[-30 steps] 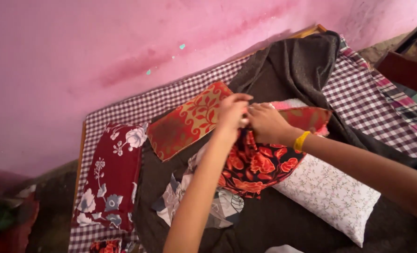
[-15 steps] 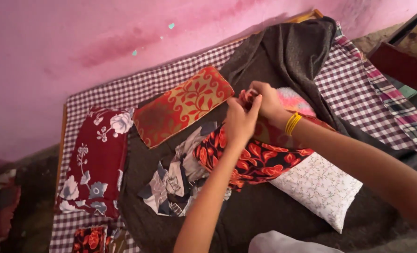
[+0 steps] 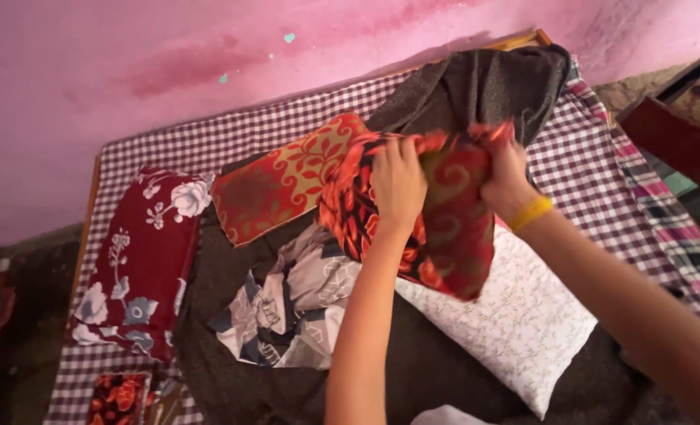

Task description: Folding and arranging various patterned and floral fabrics on a bed.

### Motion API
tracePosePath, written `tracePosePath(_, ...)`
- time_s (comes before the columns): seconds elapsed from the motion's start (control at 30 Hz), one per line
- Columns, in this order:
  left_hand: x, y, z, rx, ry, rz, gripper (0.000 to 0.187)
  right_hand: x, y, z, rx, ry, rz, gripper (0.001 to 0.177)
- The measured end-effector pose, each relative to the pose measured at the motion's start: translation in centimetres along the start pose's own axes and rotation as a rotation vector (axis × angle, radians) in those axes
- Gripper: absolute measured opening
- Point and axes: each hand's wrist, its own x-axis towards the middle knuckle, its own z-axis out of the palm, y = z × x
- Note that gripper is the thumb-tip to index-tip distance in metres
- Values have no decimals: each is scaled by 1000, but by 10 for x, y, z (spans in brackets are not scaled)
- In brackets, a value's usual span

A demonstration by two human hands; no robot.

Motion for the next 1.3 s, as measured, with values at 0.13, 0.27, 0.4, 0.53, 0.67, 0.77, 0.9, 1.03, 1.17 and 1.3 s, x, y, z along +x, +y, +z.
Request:
tracePosePath(0.13, -53, -13, 68, -122, -791, -351, 63, 104, 122, -228, -221, 238, -172, 22)
tracePosePath(0.27, -141, 2, 146, -182, -777, -252, 50, 47, 154, -358, -353, 377, -132, 21)
tracePosePath(0.4, -183, 34, 177, -243, -777, -399, 36, -24, 97, -353, -739, 446, -40, 16)
tracePosePath(0.53, -190, 44, 176, -157, -350, -439, 19, -78, 54, -273, -1669, 6, -539, 21)
tracePosePath(0.67, -170, 36, 188, -171, -231, -502, 17, -92, 50, -197, -1693, -731, -640, 28)
tracePosePath(0.77, -142, 32, 191, -377, -298, -698, 20, -76, 68, -165, -1804, -920, -870, 47)
tracePosePath(0.9, -124, 23, 190, -675, -329, -845, 18, -31, 88, -143, -2043, -993, -612, 40)
tracePosePath(1.03, -99, 17, 168, -685, -334, -802, 17, 17, 104, -122, -2255, -962, 101, 40)
tracePosePath(1.17, -99, 1, 168, -641, -337, -762, 18, 32, 148, -195, -2198, -996, 97, 40)
tracePosePath(1.3, -115, -5, 171, -377, -558, -593, 29, 4, 141, -212, -1751, -942, -490, 43)
